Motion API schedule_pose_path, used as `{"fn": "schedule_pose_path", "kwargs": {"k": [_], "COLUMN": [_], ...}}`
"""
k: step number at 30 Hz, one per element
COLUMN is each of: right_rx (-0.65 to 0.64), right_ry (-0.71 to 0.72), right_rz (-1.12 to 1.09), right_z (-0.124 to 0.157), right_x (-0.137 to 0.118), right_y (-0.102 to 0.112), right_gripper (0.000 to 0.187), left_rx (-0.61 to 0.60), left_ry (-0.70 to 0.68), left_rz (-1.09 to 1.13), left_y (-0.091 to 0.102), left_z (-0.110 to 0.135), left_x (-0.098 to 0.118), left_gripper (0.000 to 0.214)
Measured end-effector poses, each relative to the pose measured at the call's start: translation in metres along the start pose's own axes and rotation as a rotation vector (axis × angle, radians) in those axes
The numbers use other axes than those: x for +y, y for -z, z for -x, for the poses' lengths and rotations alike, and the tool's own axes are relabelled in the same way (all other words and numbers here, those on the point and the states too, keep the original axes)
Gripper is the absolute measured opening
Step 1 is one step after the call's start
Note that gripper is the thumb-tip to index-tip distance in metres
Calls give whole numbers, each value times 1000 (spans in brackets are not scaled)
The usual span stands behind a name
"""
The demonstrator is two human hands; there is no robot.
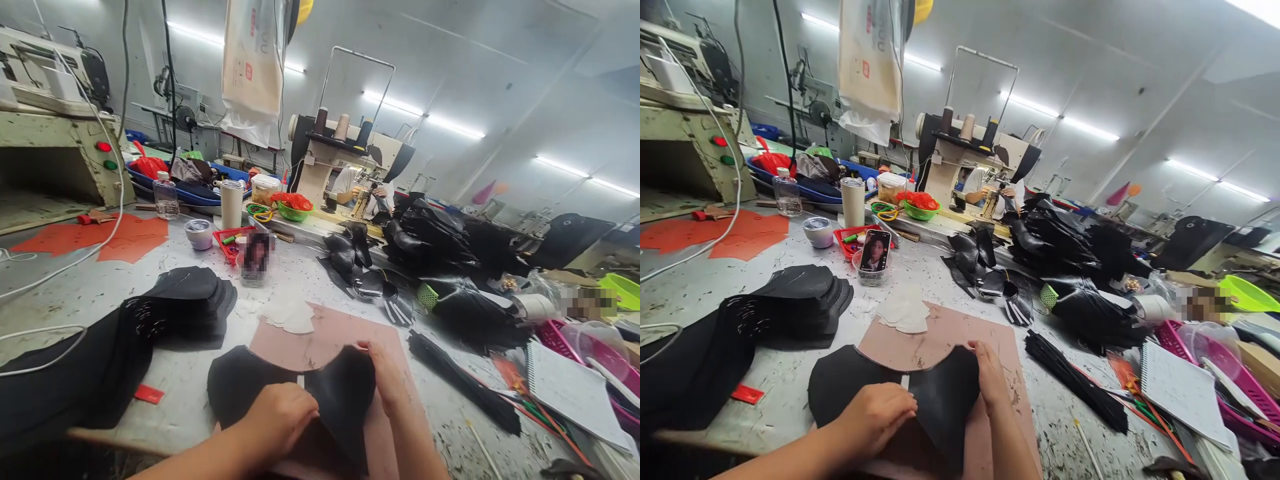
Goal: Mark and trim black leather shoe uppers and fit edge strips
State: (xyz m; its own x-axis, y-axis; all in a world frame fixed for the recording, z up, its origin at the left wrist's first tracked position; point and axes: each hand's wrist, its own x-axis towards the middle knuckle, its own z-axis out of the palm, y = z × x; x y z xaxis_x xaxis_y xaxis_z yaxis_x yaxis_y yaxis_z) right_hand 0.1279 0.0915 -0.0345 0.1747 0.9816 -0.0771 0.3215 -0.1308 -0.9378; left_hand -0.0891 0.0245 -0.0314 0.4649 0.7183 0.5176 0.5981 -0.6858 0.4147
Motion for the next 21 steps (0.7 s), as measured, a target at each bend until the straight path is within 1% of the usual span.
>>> {"fn": "schedule_pose_path", "kwargs": {"k": [2,3,5,7,9,10,11,13,14,16,18,19,21], "right_rx": [45,66,29,-102,-267,-340,-382,-416,-415,-405,-399,-402,-420], "right_ry": [57,101,222,336,391,383,368,323,297,245,198,178,148], "right_rz": [169,230,311,372,431,452,457,451,444,432,417,407,381], "right_z": [1,0,-4,-12,-24,-32,-40,-58,-67,-82,-93,-96,-99], "right_x": [1,-4,-20,-41,-58,-65,-69,-74,-75,-76,-77,-78,-80], "right_y": [19,24,20,1,-29,-47,-64,-97,-111,-134,-149,-154,-158], "right_gripper": [47,44,36,30,25,23,23,25,28,34,37,34,22], "left_rx": [-114,-158,-222,-251,-230,-209,-187,-178,-197,-258,-317,-336,-355], "left_ry": [-43,-21,106,247,349,391,431,478,470,405,333,313,291], "left_rz": [16,29,92,200,278,276,244,102,0,-184,-290,-312,-340], "left_y": [-17,-21,-20,-12,0,5,11,20,23,25,22,18,11], "left_z": [-1,-3,-11,-23,-36,-41,-45,-51,-53,-53,-51,-50,-48], "left_x": [7,12,21,28,25,19,11,-10,-21,-41,-54,-57,-60], "left_gripper": [27,27,25,22,25,26,26,25,25,24,20,18,15]}}
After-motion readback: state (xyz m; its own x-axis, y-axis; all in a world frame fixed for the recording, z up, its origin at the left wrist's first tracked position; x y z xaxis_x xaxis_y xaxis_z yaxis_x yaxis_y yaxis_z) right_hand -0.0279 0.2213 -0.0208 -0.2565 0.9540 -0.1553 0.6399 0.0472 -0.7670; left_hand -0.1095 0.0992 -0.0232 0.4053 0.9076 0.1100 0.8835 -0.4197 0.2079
